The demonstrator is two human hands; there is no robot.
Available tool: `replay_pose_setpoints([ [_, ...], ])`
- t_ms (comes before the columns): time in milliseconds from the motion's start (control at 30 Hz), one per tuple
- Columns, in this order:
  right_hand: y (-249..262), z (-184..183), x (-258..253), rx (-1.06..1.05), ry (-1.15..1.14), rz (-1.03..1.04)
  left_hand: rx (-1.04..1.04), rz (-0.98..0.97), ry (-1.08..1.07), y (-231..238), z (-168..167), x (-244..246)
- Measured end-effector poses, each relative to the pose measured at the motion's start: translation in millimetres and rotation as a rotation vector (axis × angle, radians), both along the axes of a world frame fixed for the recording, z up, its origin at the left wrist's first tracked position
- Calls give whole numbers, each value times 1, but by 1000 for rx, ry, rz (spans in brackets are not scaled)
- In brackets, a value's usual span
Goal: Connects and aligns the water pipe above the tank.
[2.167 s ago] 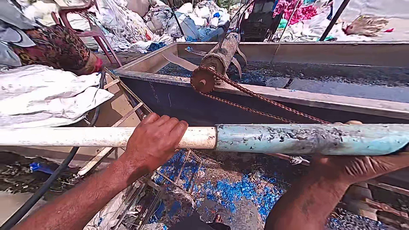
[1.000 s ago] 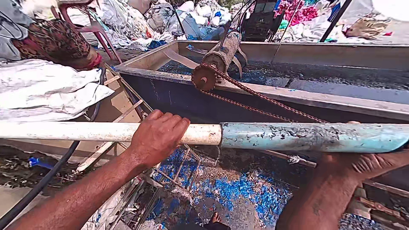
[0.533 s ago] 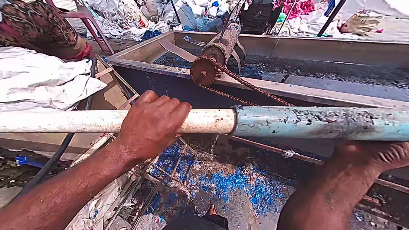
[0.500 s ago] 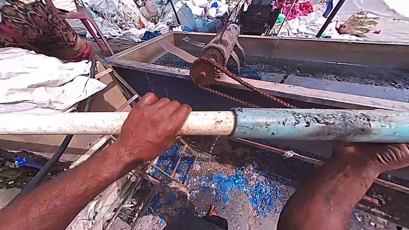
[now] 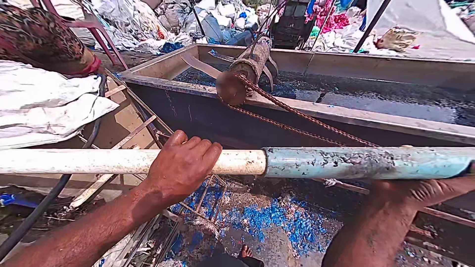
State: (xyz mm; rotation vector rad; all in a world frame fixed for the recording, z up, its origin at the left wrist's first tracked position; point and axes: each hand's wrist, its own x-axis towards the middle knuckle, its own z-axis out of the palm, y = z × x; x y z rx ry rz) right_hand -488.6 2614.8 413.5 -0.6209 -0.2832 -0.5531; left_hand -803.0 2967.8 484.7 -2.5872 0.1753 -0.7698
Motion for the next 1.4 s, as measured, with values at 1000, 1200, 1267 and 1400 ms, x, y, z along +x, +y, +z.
replay_pose_setpoints([
  [1000,-29,-9,25,-67,-41,96,-29,17,-5,-2,14,-1],
  [1200,-22,-7,12,-70,7,53,-55,21,19,-3,-10,-1],
  [1267,-24,5,18,-59,-24,84,-23,31,-18,-1,7,-1],
  [1400,-30,1,23,-54,-24,108,-15,29,-4,0,8,0],
])
